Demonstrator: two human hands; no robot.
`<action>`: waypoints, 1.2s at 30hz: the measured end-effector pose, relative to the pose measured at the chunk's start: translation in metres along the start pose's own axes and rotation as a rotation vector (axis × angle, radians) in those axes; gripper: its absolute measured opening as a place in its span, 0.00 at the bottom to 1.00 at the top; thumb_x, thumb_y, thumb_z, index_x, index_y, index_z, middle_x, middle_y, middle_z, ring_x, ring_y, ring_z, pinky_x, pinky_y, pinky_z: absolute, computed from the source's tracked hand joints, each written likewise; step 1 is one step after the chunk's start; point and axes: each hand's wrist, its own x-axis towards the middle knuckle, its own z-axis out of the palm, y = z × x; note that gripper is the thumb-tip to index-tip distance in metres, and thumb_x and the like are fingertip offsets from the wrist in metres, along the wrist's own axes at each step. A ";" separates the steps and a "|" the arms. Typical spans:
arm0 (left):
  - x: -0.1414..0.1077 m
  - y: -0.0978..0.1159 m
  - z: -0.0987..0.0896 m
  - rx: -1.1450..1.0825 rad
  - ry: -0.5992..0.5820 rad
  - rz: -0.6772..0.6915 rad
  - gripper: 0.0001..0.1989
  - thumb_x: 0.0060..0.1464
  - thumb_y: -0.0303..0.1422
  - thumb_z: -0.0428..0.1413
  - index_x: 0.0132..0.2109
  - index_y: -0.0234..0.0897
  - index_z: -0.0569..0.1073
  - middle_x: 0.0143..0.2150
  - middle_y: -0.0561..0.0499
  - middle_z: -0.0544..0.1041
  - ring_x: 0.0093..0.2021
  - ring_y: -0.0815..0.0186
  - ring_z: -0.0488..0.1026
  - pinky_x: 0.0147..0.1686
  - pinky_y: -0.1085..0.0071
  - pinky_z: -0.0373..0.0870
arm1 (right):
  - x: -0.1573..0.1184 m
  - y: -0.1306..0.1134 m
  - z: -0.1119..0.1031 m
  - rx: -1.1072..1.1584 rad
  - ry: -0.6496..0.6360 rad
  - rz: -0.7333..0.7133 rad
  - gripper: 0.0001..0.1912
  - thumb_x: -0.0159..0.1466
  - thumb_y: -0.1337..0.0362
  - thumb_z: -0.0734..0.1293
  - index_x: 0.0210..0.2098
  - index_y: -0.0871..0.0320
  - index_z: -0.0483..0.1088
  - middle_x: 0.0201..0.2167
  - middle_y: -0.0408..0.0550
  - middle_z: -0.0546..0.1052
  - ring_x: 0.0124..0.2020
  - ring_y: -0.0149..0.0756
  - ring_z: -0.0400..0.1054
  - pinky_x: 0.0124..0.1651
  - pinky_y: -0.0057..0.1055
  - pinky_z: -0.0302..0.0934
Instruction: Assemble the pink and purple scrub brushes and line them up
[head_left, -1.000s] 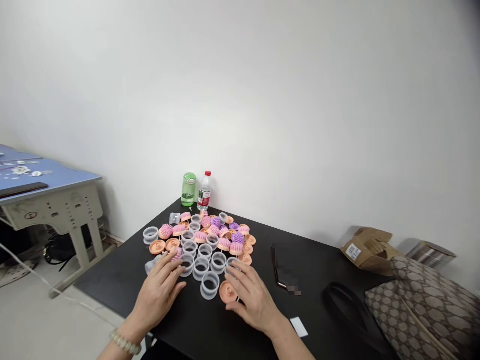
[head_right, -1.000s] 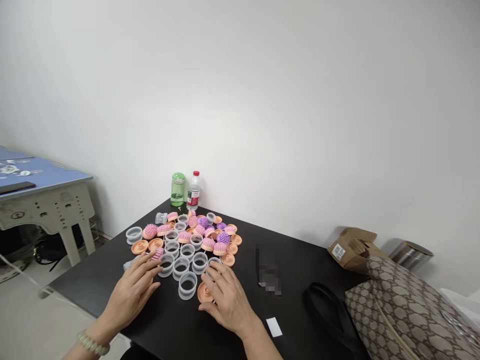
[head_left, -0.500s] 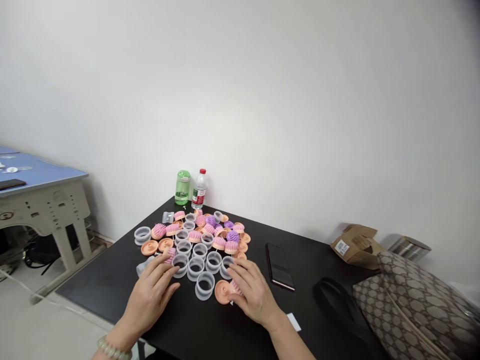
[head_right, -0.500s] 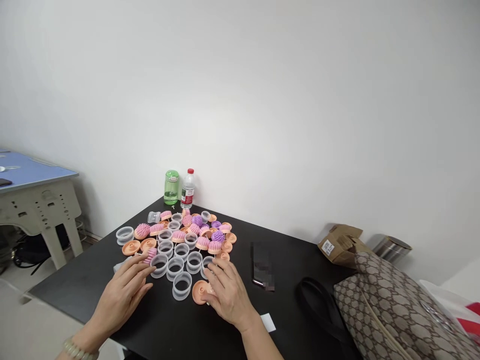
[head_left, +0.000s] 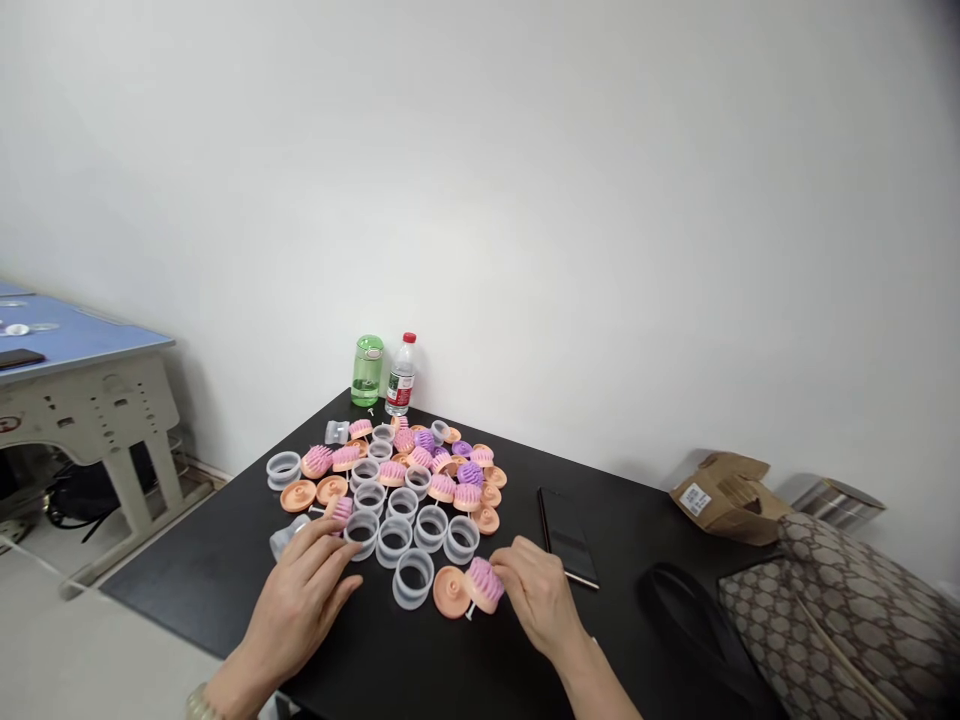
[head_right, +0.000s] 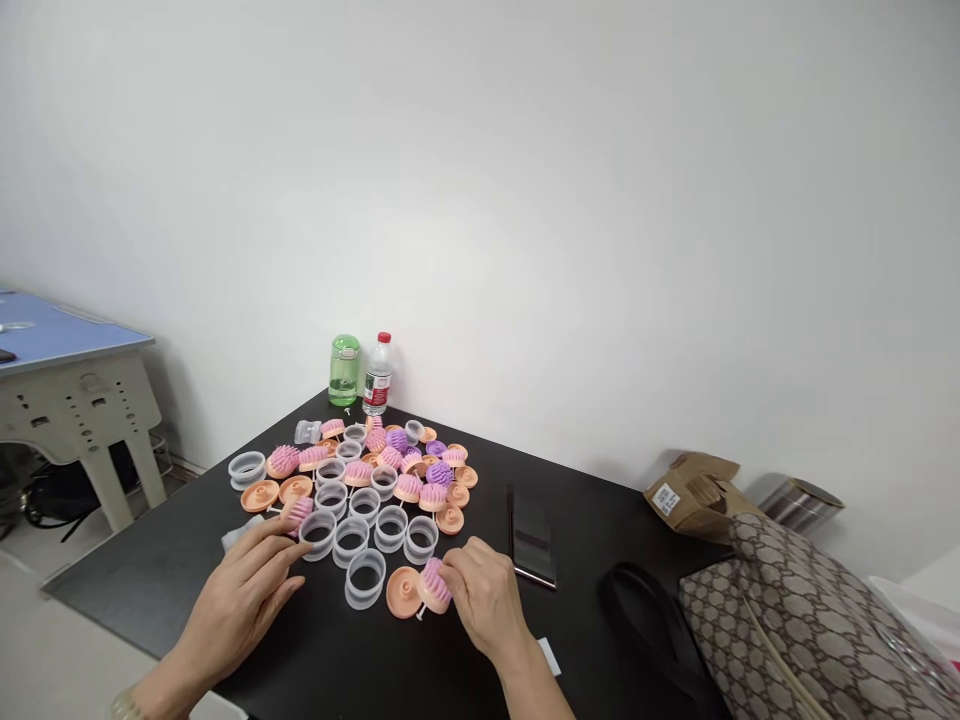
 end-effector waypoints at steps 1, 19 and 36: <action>0.000 0.001 0.000 -0.013 -0.002 -0.002 0.08 0.65 0.31 0.52 0.46 0.36 0.74 0.37 0.47 0.78 0.48 0.58 0.73 0.47 0.64 0.71 | 0.000 0.001 0.000 -0.007 -0.014 -0.021 0.27 0.76 0.58 0.51 0.25 0.56 0.69 0.19 0.44 0.69 0.22 0.34 0.62 0.26 0.31 0.52; -0.008 0.009 0.003 -0.004 0.016 0.097 0.20 0.66 0.26 0.48 0.23 0.38 0.63 0.20 0.54 0.66 0.23 0.68 0.63 0.27 0.72 0.61 | -0.001 0.003 -0.002 -0.076 -0.016 -0.195 0.27 0.76 0.60 0.53 0.23 0.58 0.66 0.17 0.43 0.67 0.21 0.32 0.57 0.27 0.31 0.45; -0.011 0.007 0.005 -0.006 -0.050 0.094 0.20 0.63 0.23 0.48 0.22 0.38 0.63 0.19 0.53 0.66 0.21 0.68 0.63 0.25 0.70 0.57 | 0.001 0.004 -0.011 -0.049 0.009 -0.166 0.27 0.76 0.57 0.51 0.27 0.59 0.70 0.20 0.45 0.69 0.23 0.33 0.59 0.28 0.32 0.48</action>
